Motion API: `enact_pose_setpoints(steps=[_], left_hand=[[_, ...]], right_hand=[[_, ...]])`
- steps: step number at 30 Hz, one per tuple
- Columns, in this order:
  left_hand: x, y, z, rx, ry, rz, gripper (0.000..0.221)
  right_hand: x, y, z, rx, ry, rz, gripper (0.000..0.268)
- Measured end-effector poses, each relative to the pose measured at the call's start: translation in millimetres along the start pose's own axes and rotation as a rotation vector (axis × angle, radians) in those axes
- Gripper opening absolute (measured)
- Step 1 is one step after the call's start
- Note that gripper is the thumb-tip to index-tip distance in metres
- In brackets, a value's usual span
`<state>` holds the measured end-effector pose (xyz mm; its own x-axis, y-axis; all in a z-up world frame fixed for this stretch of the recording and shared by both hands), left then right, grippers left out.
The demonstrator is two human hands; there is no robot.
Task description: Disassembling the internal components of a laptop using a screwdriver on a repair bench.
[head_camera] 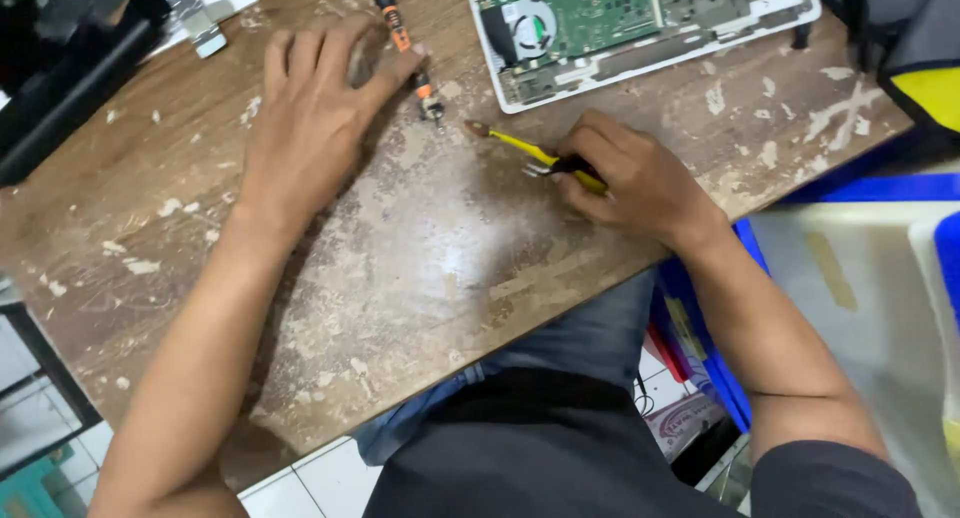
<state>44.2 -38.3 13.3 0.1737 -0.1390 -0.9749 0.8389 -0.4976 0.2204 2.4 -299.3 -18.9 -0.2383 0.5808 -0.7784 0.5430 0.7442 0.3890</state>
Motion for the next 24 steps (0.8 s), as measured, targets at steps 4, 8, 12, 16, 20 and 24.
enact_pose_setpoints(steps=[4, 8, 12, 16, 20, 24], left_hand=[[19, 14, 6, 0.118, 0.011, -0.019, 0.033], [15, 24, 24, 0.213, 0.058, -0.072, 0.033], [12, 30, 58, 0.117, -0.168, -0.103, 0.041], [31, 37, 92, 0.046, -0.235, -0.187, 0.048], [42, 45, 106, 0.116, -0.055, -0.117, 0.04], [47, 45, 104, 0.106, -0.009, -0.01, 0.012]], right_hand=[[-26, -47, 26, 0.182, 0.017, 0.137, 0.012], [-56, -91, 56, 0.485, -0.133, 0.301, 0.01], [-84, -107, 74, 0.462, -0.309, 0.417, 0.01], [-101, -100, 84, 0.465, -0.386, 0.461, 0.022], [-104, -103, 102, 0.574, -0.447, 0.515, 0.034], [-103, -108, 119, 0.68, -0.493, 0.503, 0.04]])
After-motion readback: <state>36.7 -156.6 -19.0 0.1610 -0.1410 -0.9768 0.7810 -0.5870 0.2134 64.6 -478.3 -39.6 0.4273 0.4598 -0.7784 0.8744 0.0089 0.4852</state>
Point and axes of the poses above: each hand's wrist, its own y-axis towards the middle knuckle, its own x-axis out of the palm, z = x × y, the point moved 6 cm from there along y, towards the middle knuckle, and after that the axes turned 10 degrees about -x, right-handed, at the moved point
